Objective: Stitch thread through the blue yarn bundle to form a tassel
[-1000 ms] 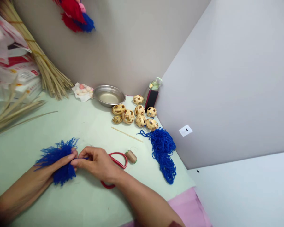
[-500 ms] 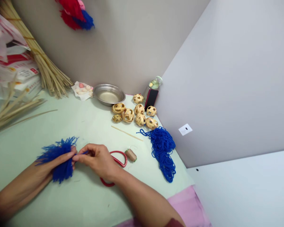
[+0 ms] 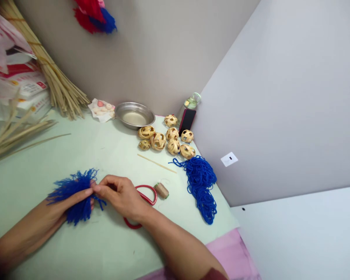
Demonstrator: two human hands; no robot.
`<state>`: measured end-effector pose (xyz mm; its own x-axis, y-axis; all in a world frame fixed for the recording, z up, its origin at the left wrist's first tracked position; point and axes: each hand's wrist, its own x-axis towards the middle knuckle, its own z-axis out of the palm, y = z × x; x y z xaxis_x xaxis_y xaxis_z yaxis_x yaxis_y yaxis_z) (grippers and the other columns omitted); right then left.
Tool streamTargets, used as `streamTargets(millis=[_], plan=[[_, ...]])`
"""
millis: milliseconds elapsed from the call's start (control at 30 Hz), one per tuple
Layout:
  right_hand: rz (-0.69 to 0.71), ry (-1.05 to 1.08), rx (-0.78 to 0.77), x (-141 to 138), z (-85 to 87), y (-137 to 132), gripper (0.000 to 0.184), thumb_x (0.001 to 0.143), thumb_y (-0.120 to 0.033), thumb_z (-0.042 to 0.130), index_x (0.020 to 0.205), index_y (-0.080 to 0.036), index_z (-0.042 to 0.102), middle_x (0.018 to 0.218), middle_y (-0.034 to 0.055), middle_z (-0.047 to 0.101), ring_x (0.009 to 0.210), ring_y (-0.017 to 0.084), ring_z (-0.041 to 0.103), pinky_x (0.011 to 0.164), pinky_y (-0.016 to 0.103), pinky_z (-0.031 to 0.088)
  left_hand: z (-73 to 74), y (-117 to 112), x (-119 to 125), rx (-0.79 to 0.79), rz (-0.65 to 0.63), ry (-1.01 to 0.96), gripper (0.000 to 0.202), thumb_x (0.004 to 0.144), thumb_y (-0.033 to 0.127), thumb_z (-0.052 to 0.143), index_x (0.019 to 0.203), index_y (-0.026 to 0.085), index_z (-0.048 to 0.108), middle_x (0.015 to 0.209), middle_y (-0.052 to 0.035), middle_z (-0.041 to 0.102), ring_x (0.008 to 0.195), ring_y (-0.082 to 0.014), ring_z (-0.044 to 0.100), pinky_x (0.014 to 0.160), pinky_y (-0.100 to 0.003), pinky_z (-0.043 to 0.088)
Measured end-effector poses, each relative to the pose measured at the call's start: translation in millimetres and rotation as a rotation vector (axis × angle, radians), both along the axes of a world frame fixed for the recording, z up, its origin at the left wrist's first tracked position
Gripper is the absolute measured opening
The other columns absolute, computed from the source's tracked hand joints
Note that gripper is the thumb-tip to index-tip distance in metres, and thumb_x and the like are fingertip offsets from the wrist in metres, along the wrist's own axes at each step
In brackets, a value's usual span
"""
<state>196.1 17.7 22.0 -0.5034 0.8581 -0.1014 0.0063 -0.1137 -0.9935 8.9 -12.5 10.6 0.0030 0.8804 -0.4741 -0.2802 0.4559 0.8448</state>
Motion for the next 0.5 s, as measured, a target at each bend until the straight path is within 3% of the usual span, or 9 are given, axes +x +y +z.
streamTargets(millis=[200,333,500], plan=[[-0.099,0.027,-0.085,-4.4,-7.3,2.4,0.057,0.073,-0.069,0.093,0.084,-0.02,0.068,0.076,-0.0017,0.065,0.071,0.014,0.054,0.07,0.029,0.043,3.0,2.5,0.9,-0.021,-0.009,0.023,0.034,0.051,0.048,0.105,0.068,0.026,0.087,0.079,-0.0041,0.086,0.08,-0.026,0.075,0.076,-0.031,0.065],[-0.1,0.027,-0.133,-4.9,-9.0,1.8,0.053,0.072,-0.063,0.096,0.087,-0.02,0.069,0.078,-0.0006,0.069,0.07,0.014,0.057,0.068,0.029,0.043,-0.9,3.6,0.4,0.011,-0.032,0.066,0.032,0.051,0.05,0.104,0.062,0.026,0.085,0.074,-0.0032,0.084,0.078,-0.025,0.075,0.075,-0.029,0.065],[-0.054,0.072,-0.156,-5.8,-7.5,-0.4,0.048,0.074,-0.057,0.096,0.088,-0.02,0.069,0.073,-0.002,0.068,0.066,0.013,0.055,0.065,0.029,0.041,-6.5,1.4,-3.2,-0.018,-0.01,0.05,0.029,0.052,0.044,0.105,0.07,0.028,0.088,0.084,-0.0029,0.088,0.083,-0.0256,0.077,0.076,-0.028,0.065]])
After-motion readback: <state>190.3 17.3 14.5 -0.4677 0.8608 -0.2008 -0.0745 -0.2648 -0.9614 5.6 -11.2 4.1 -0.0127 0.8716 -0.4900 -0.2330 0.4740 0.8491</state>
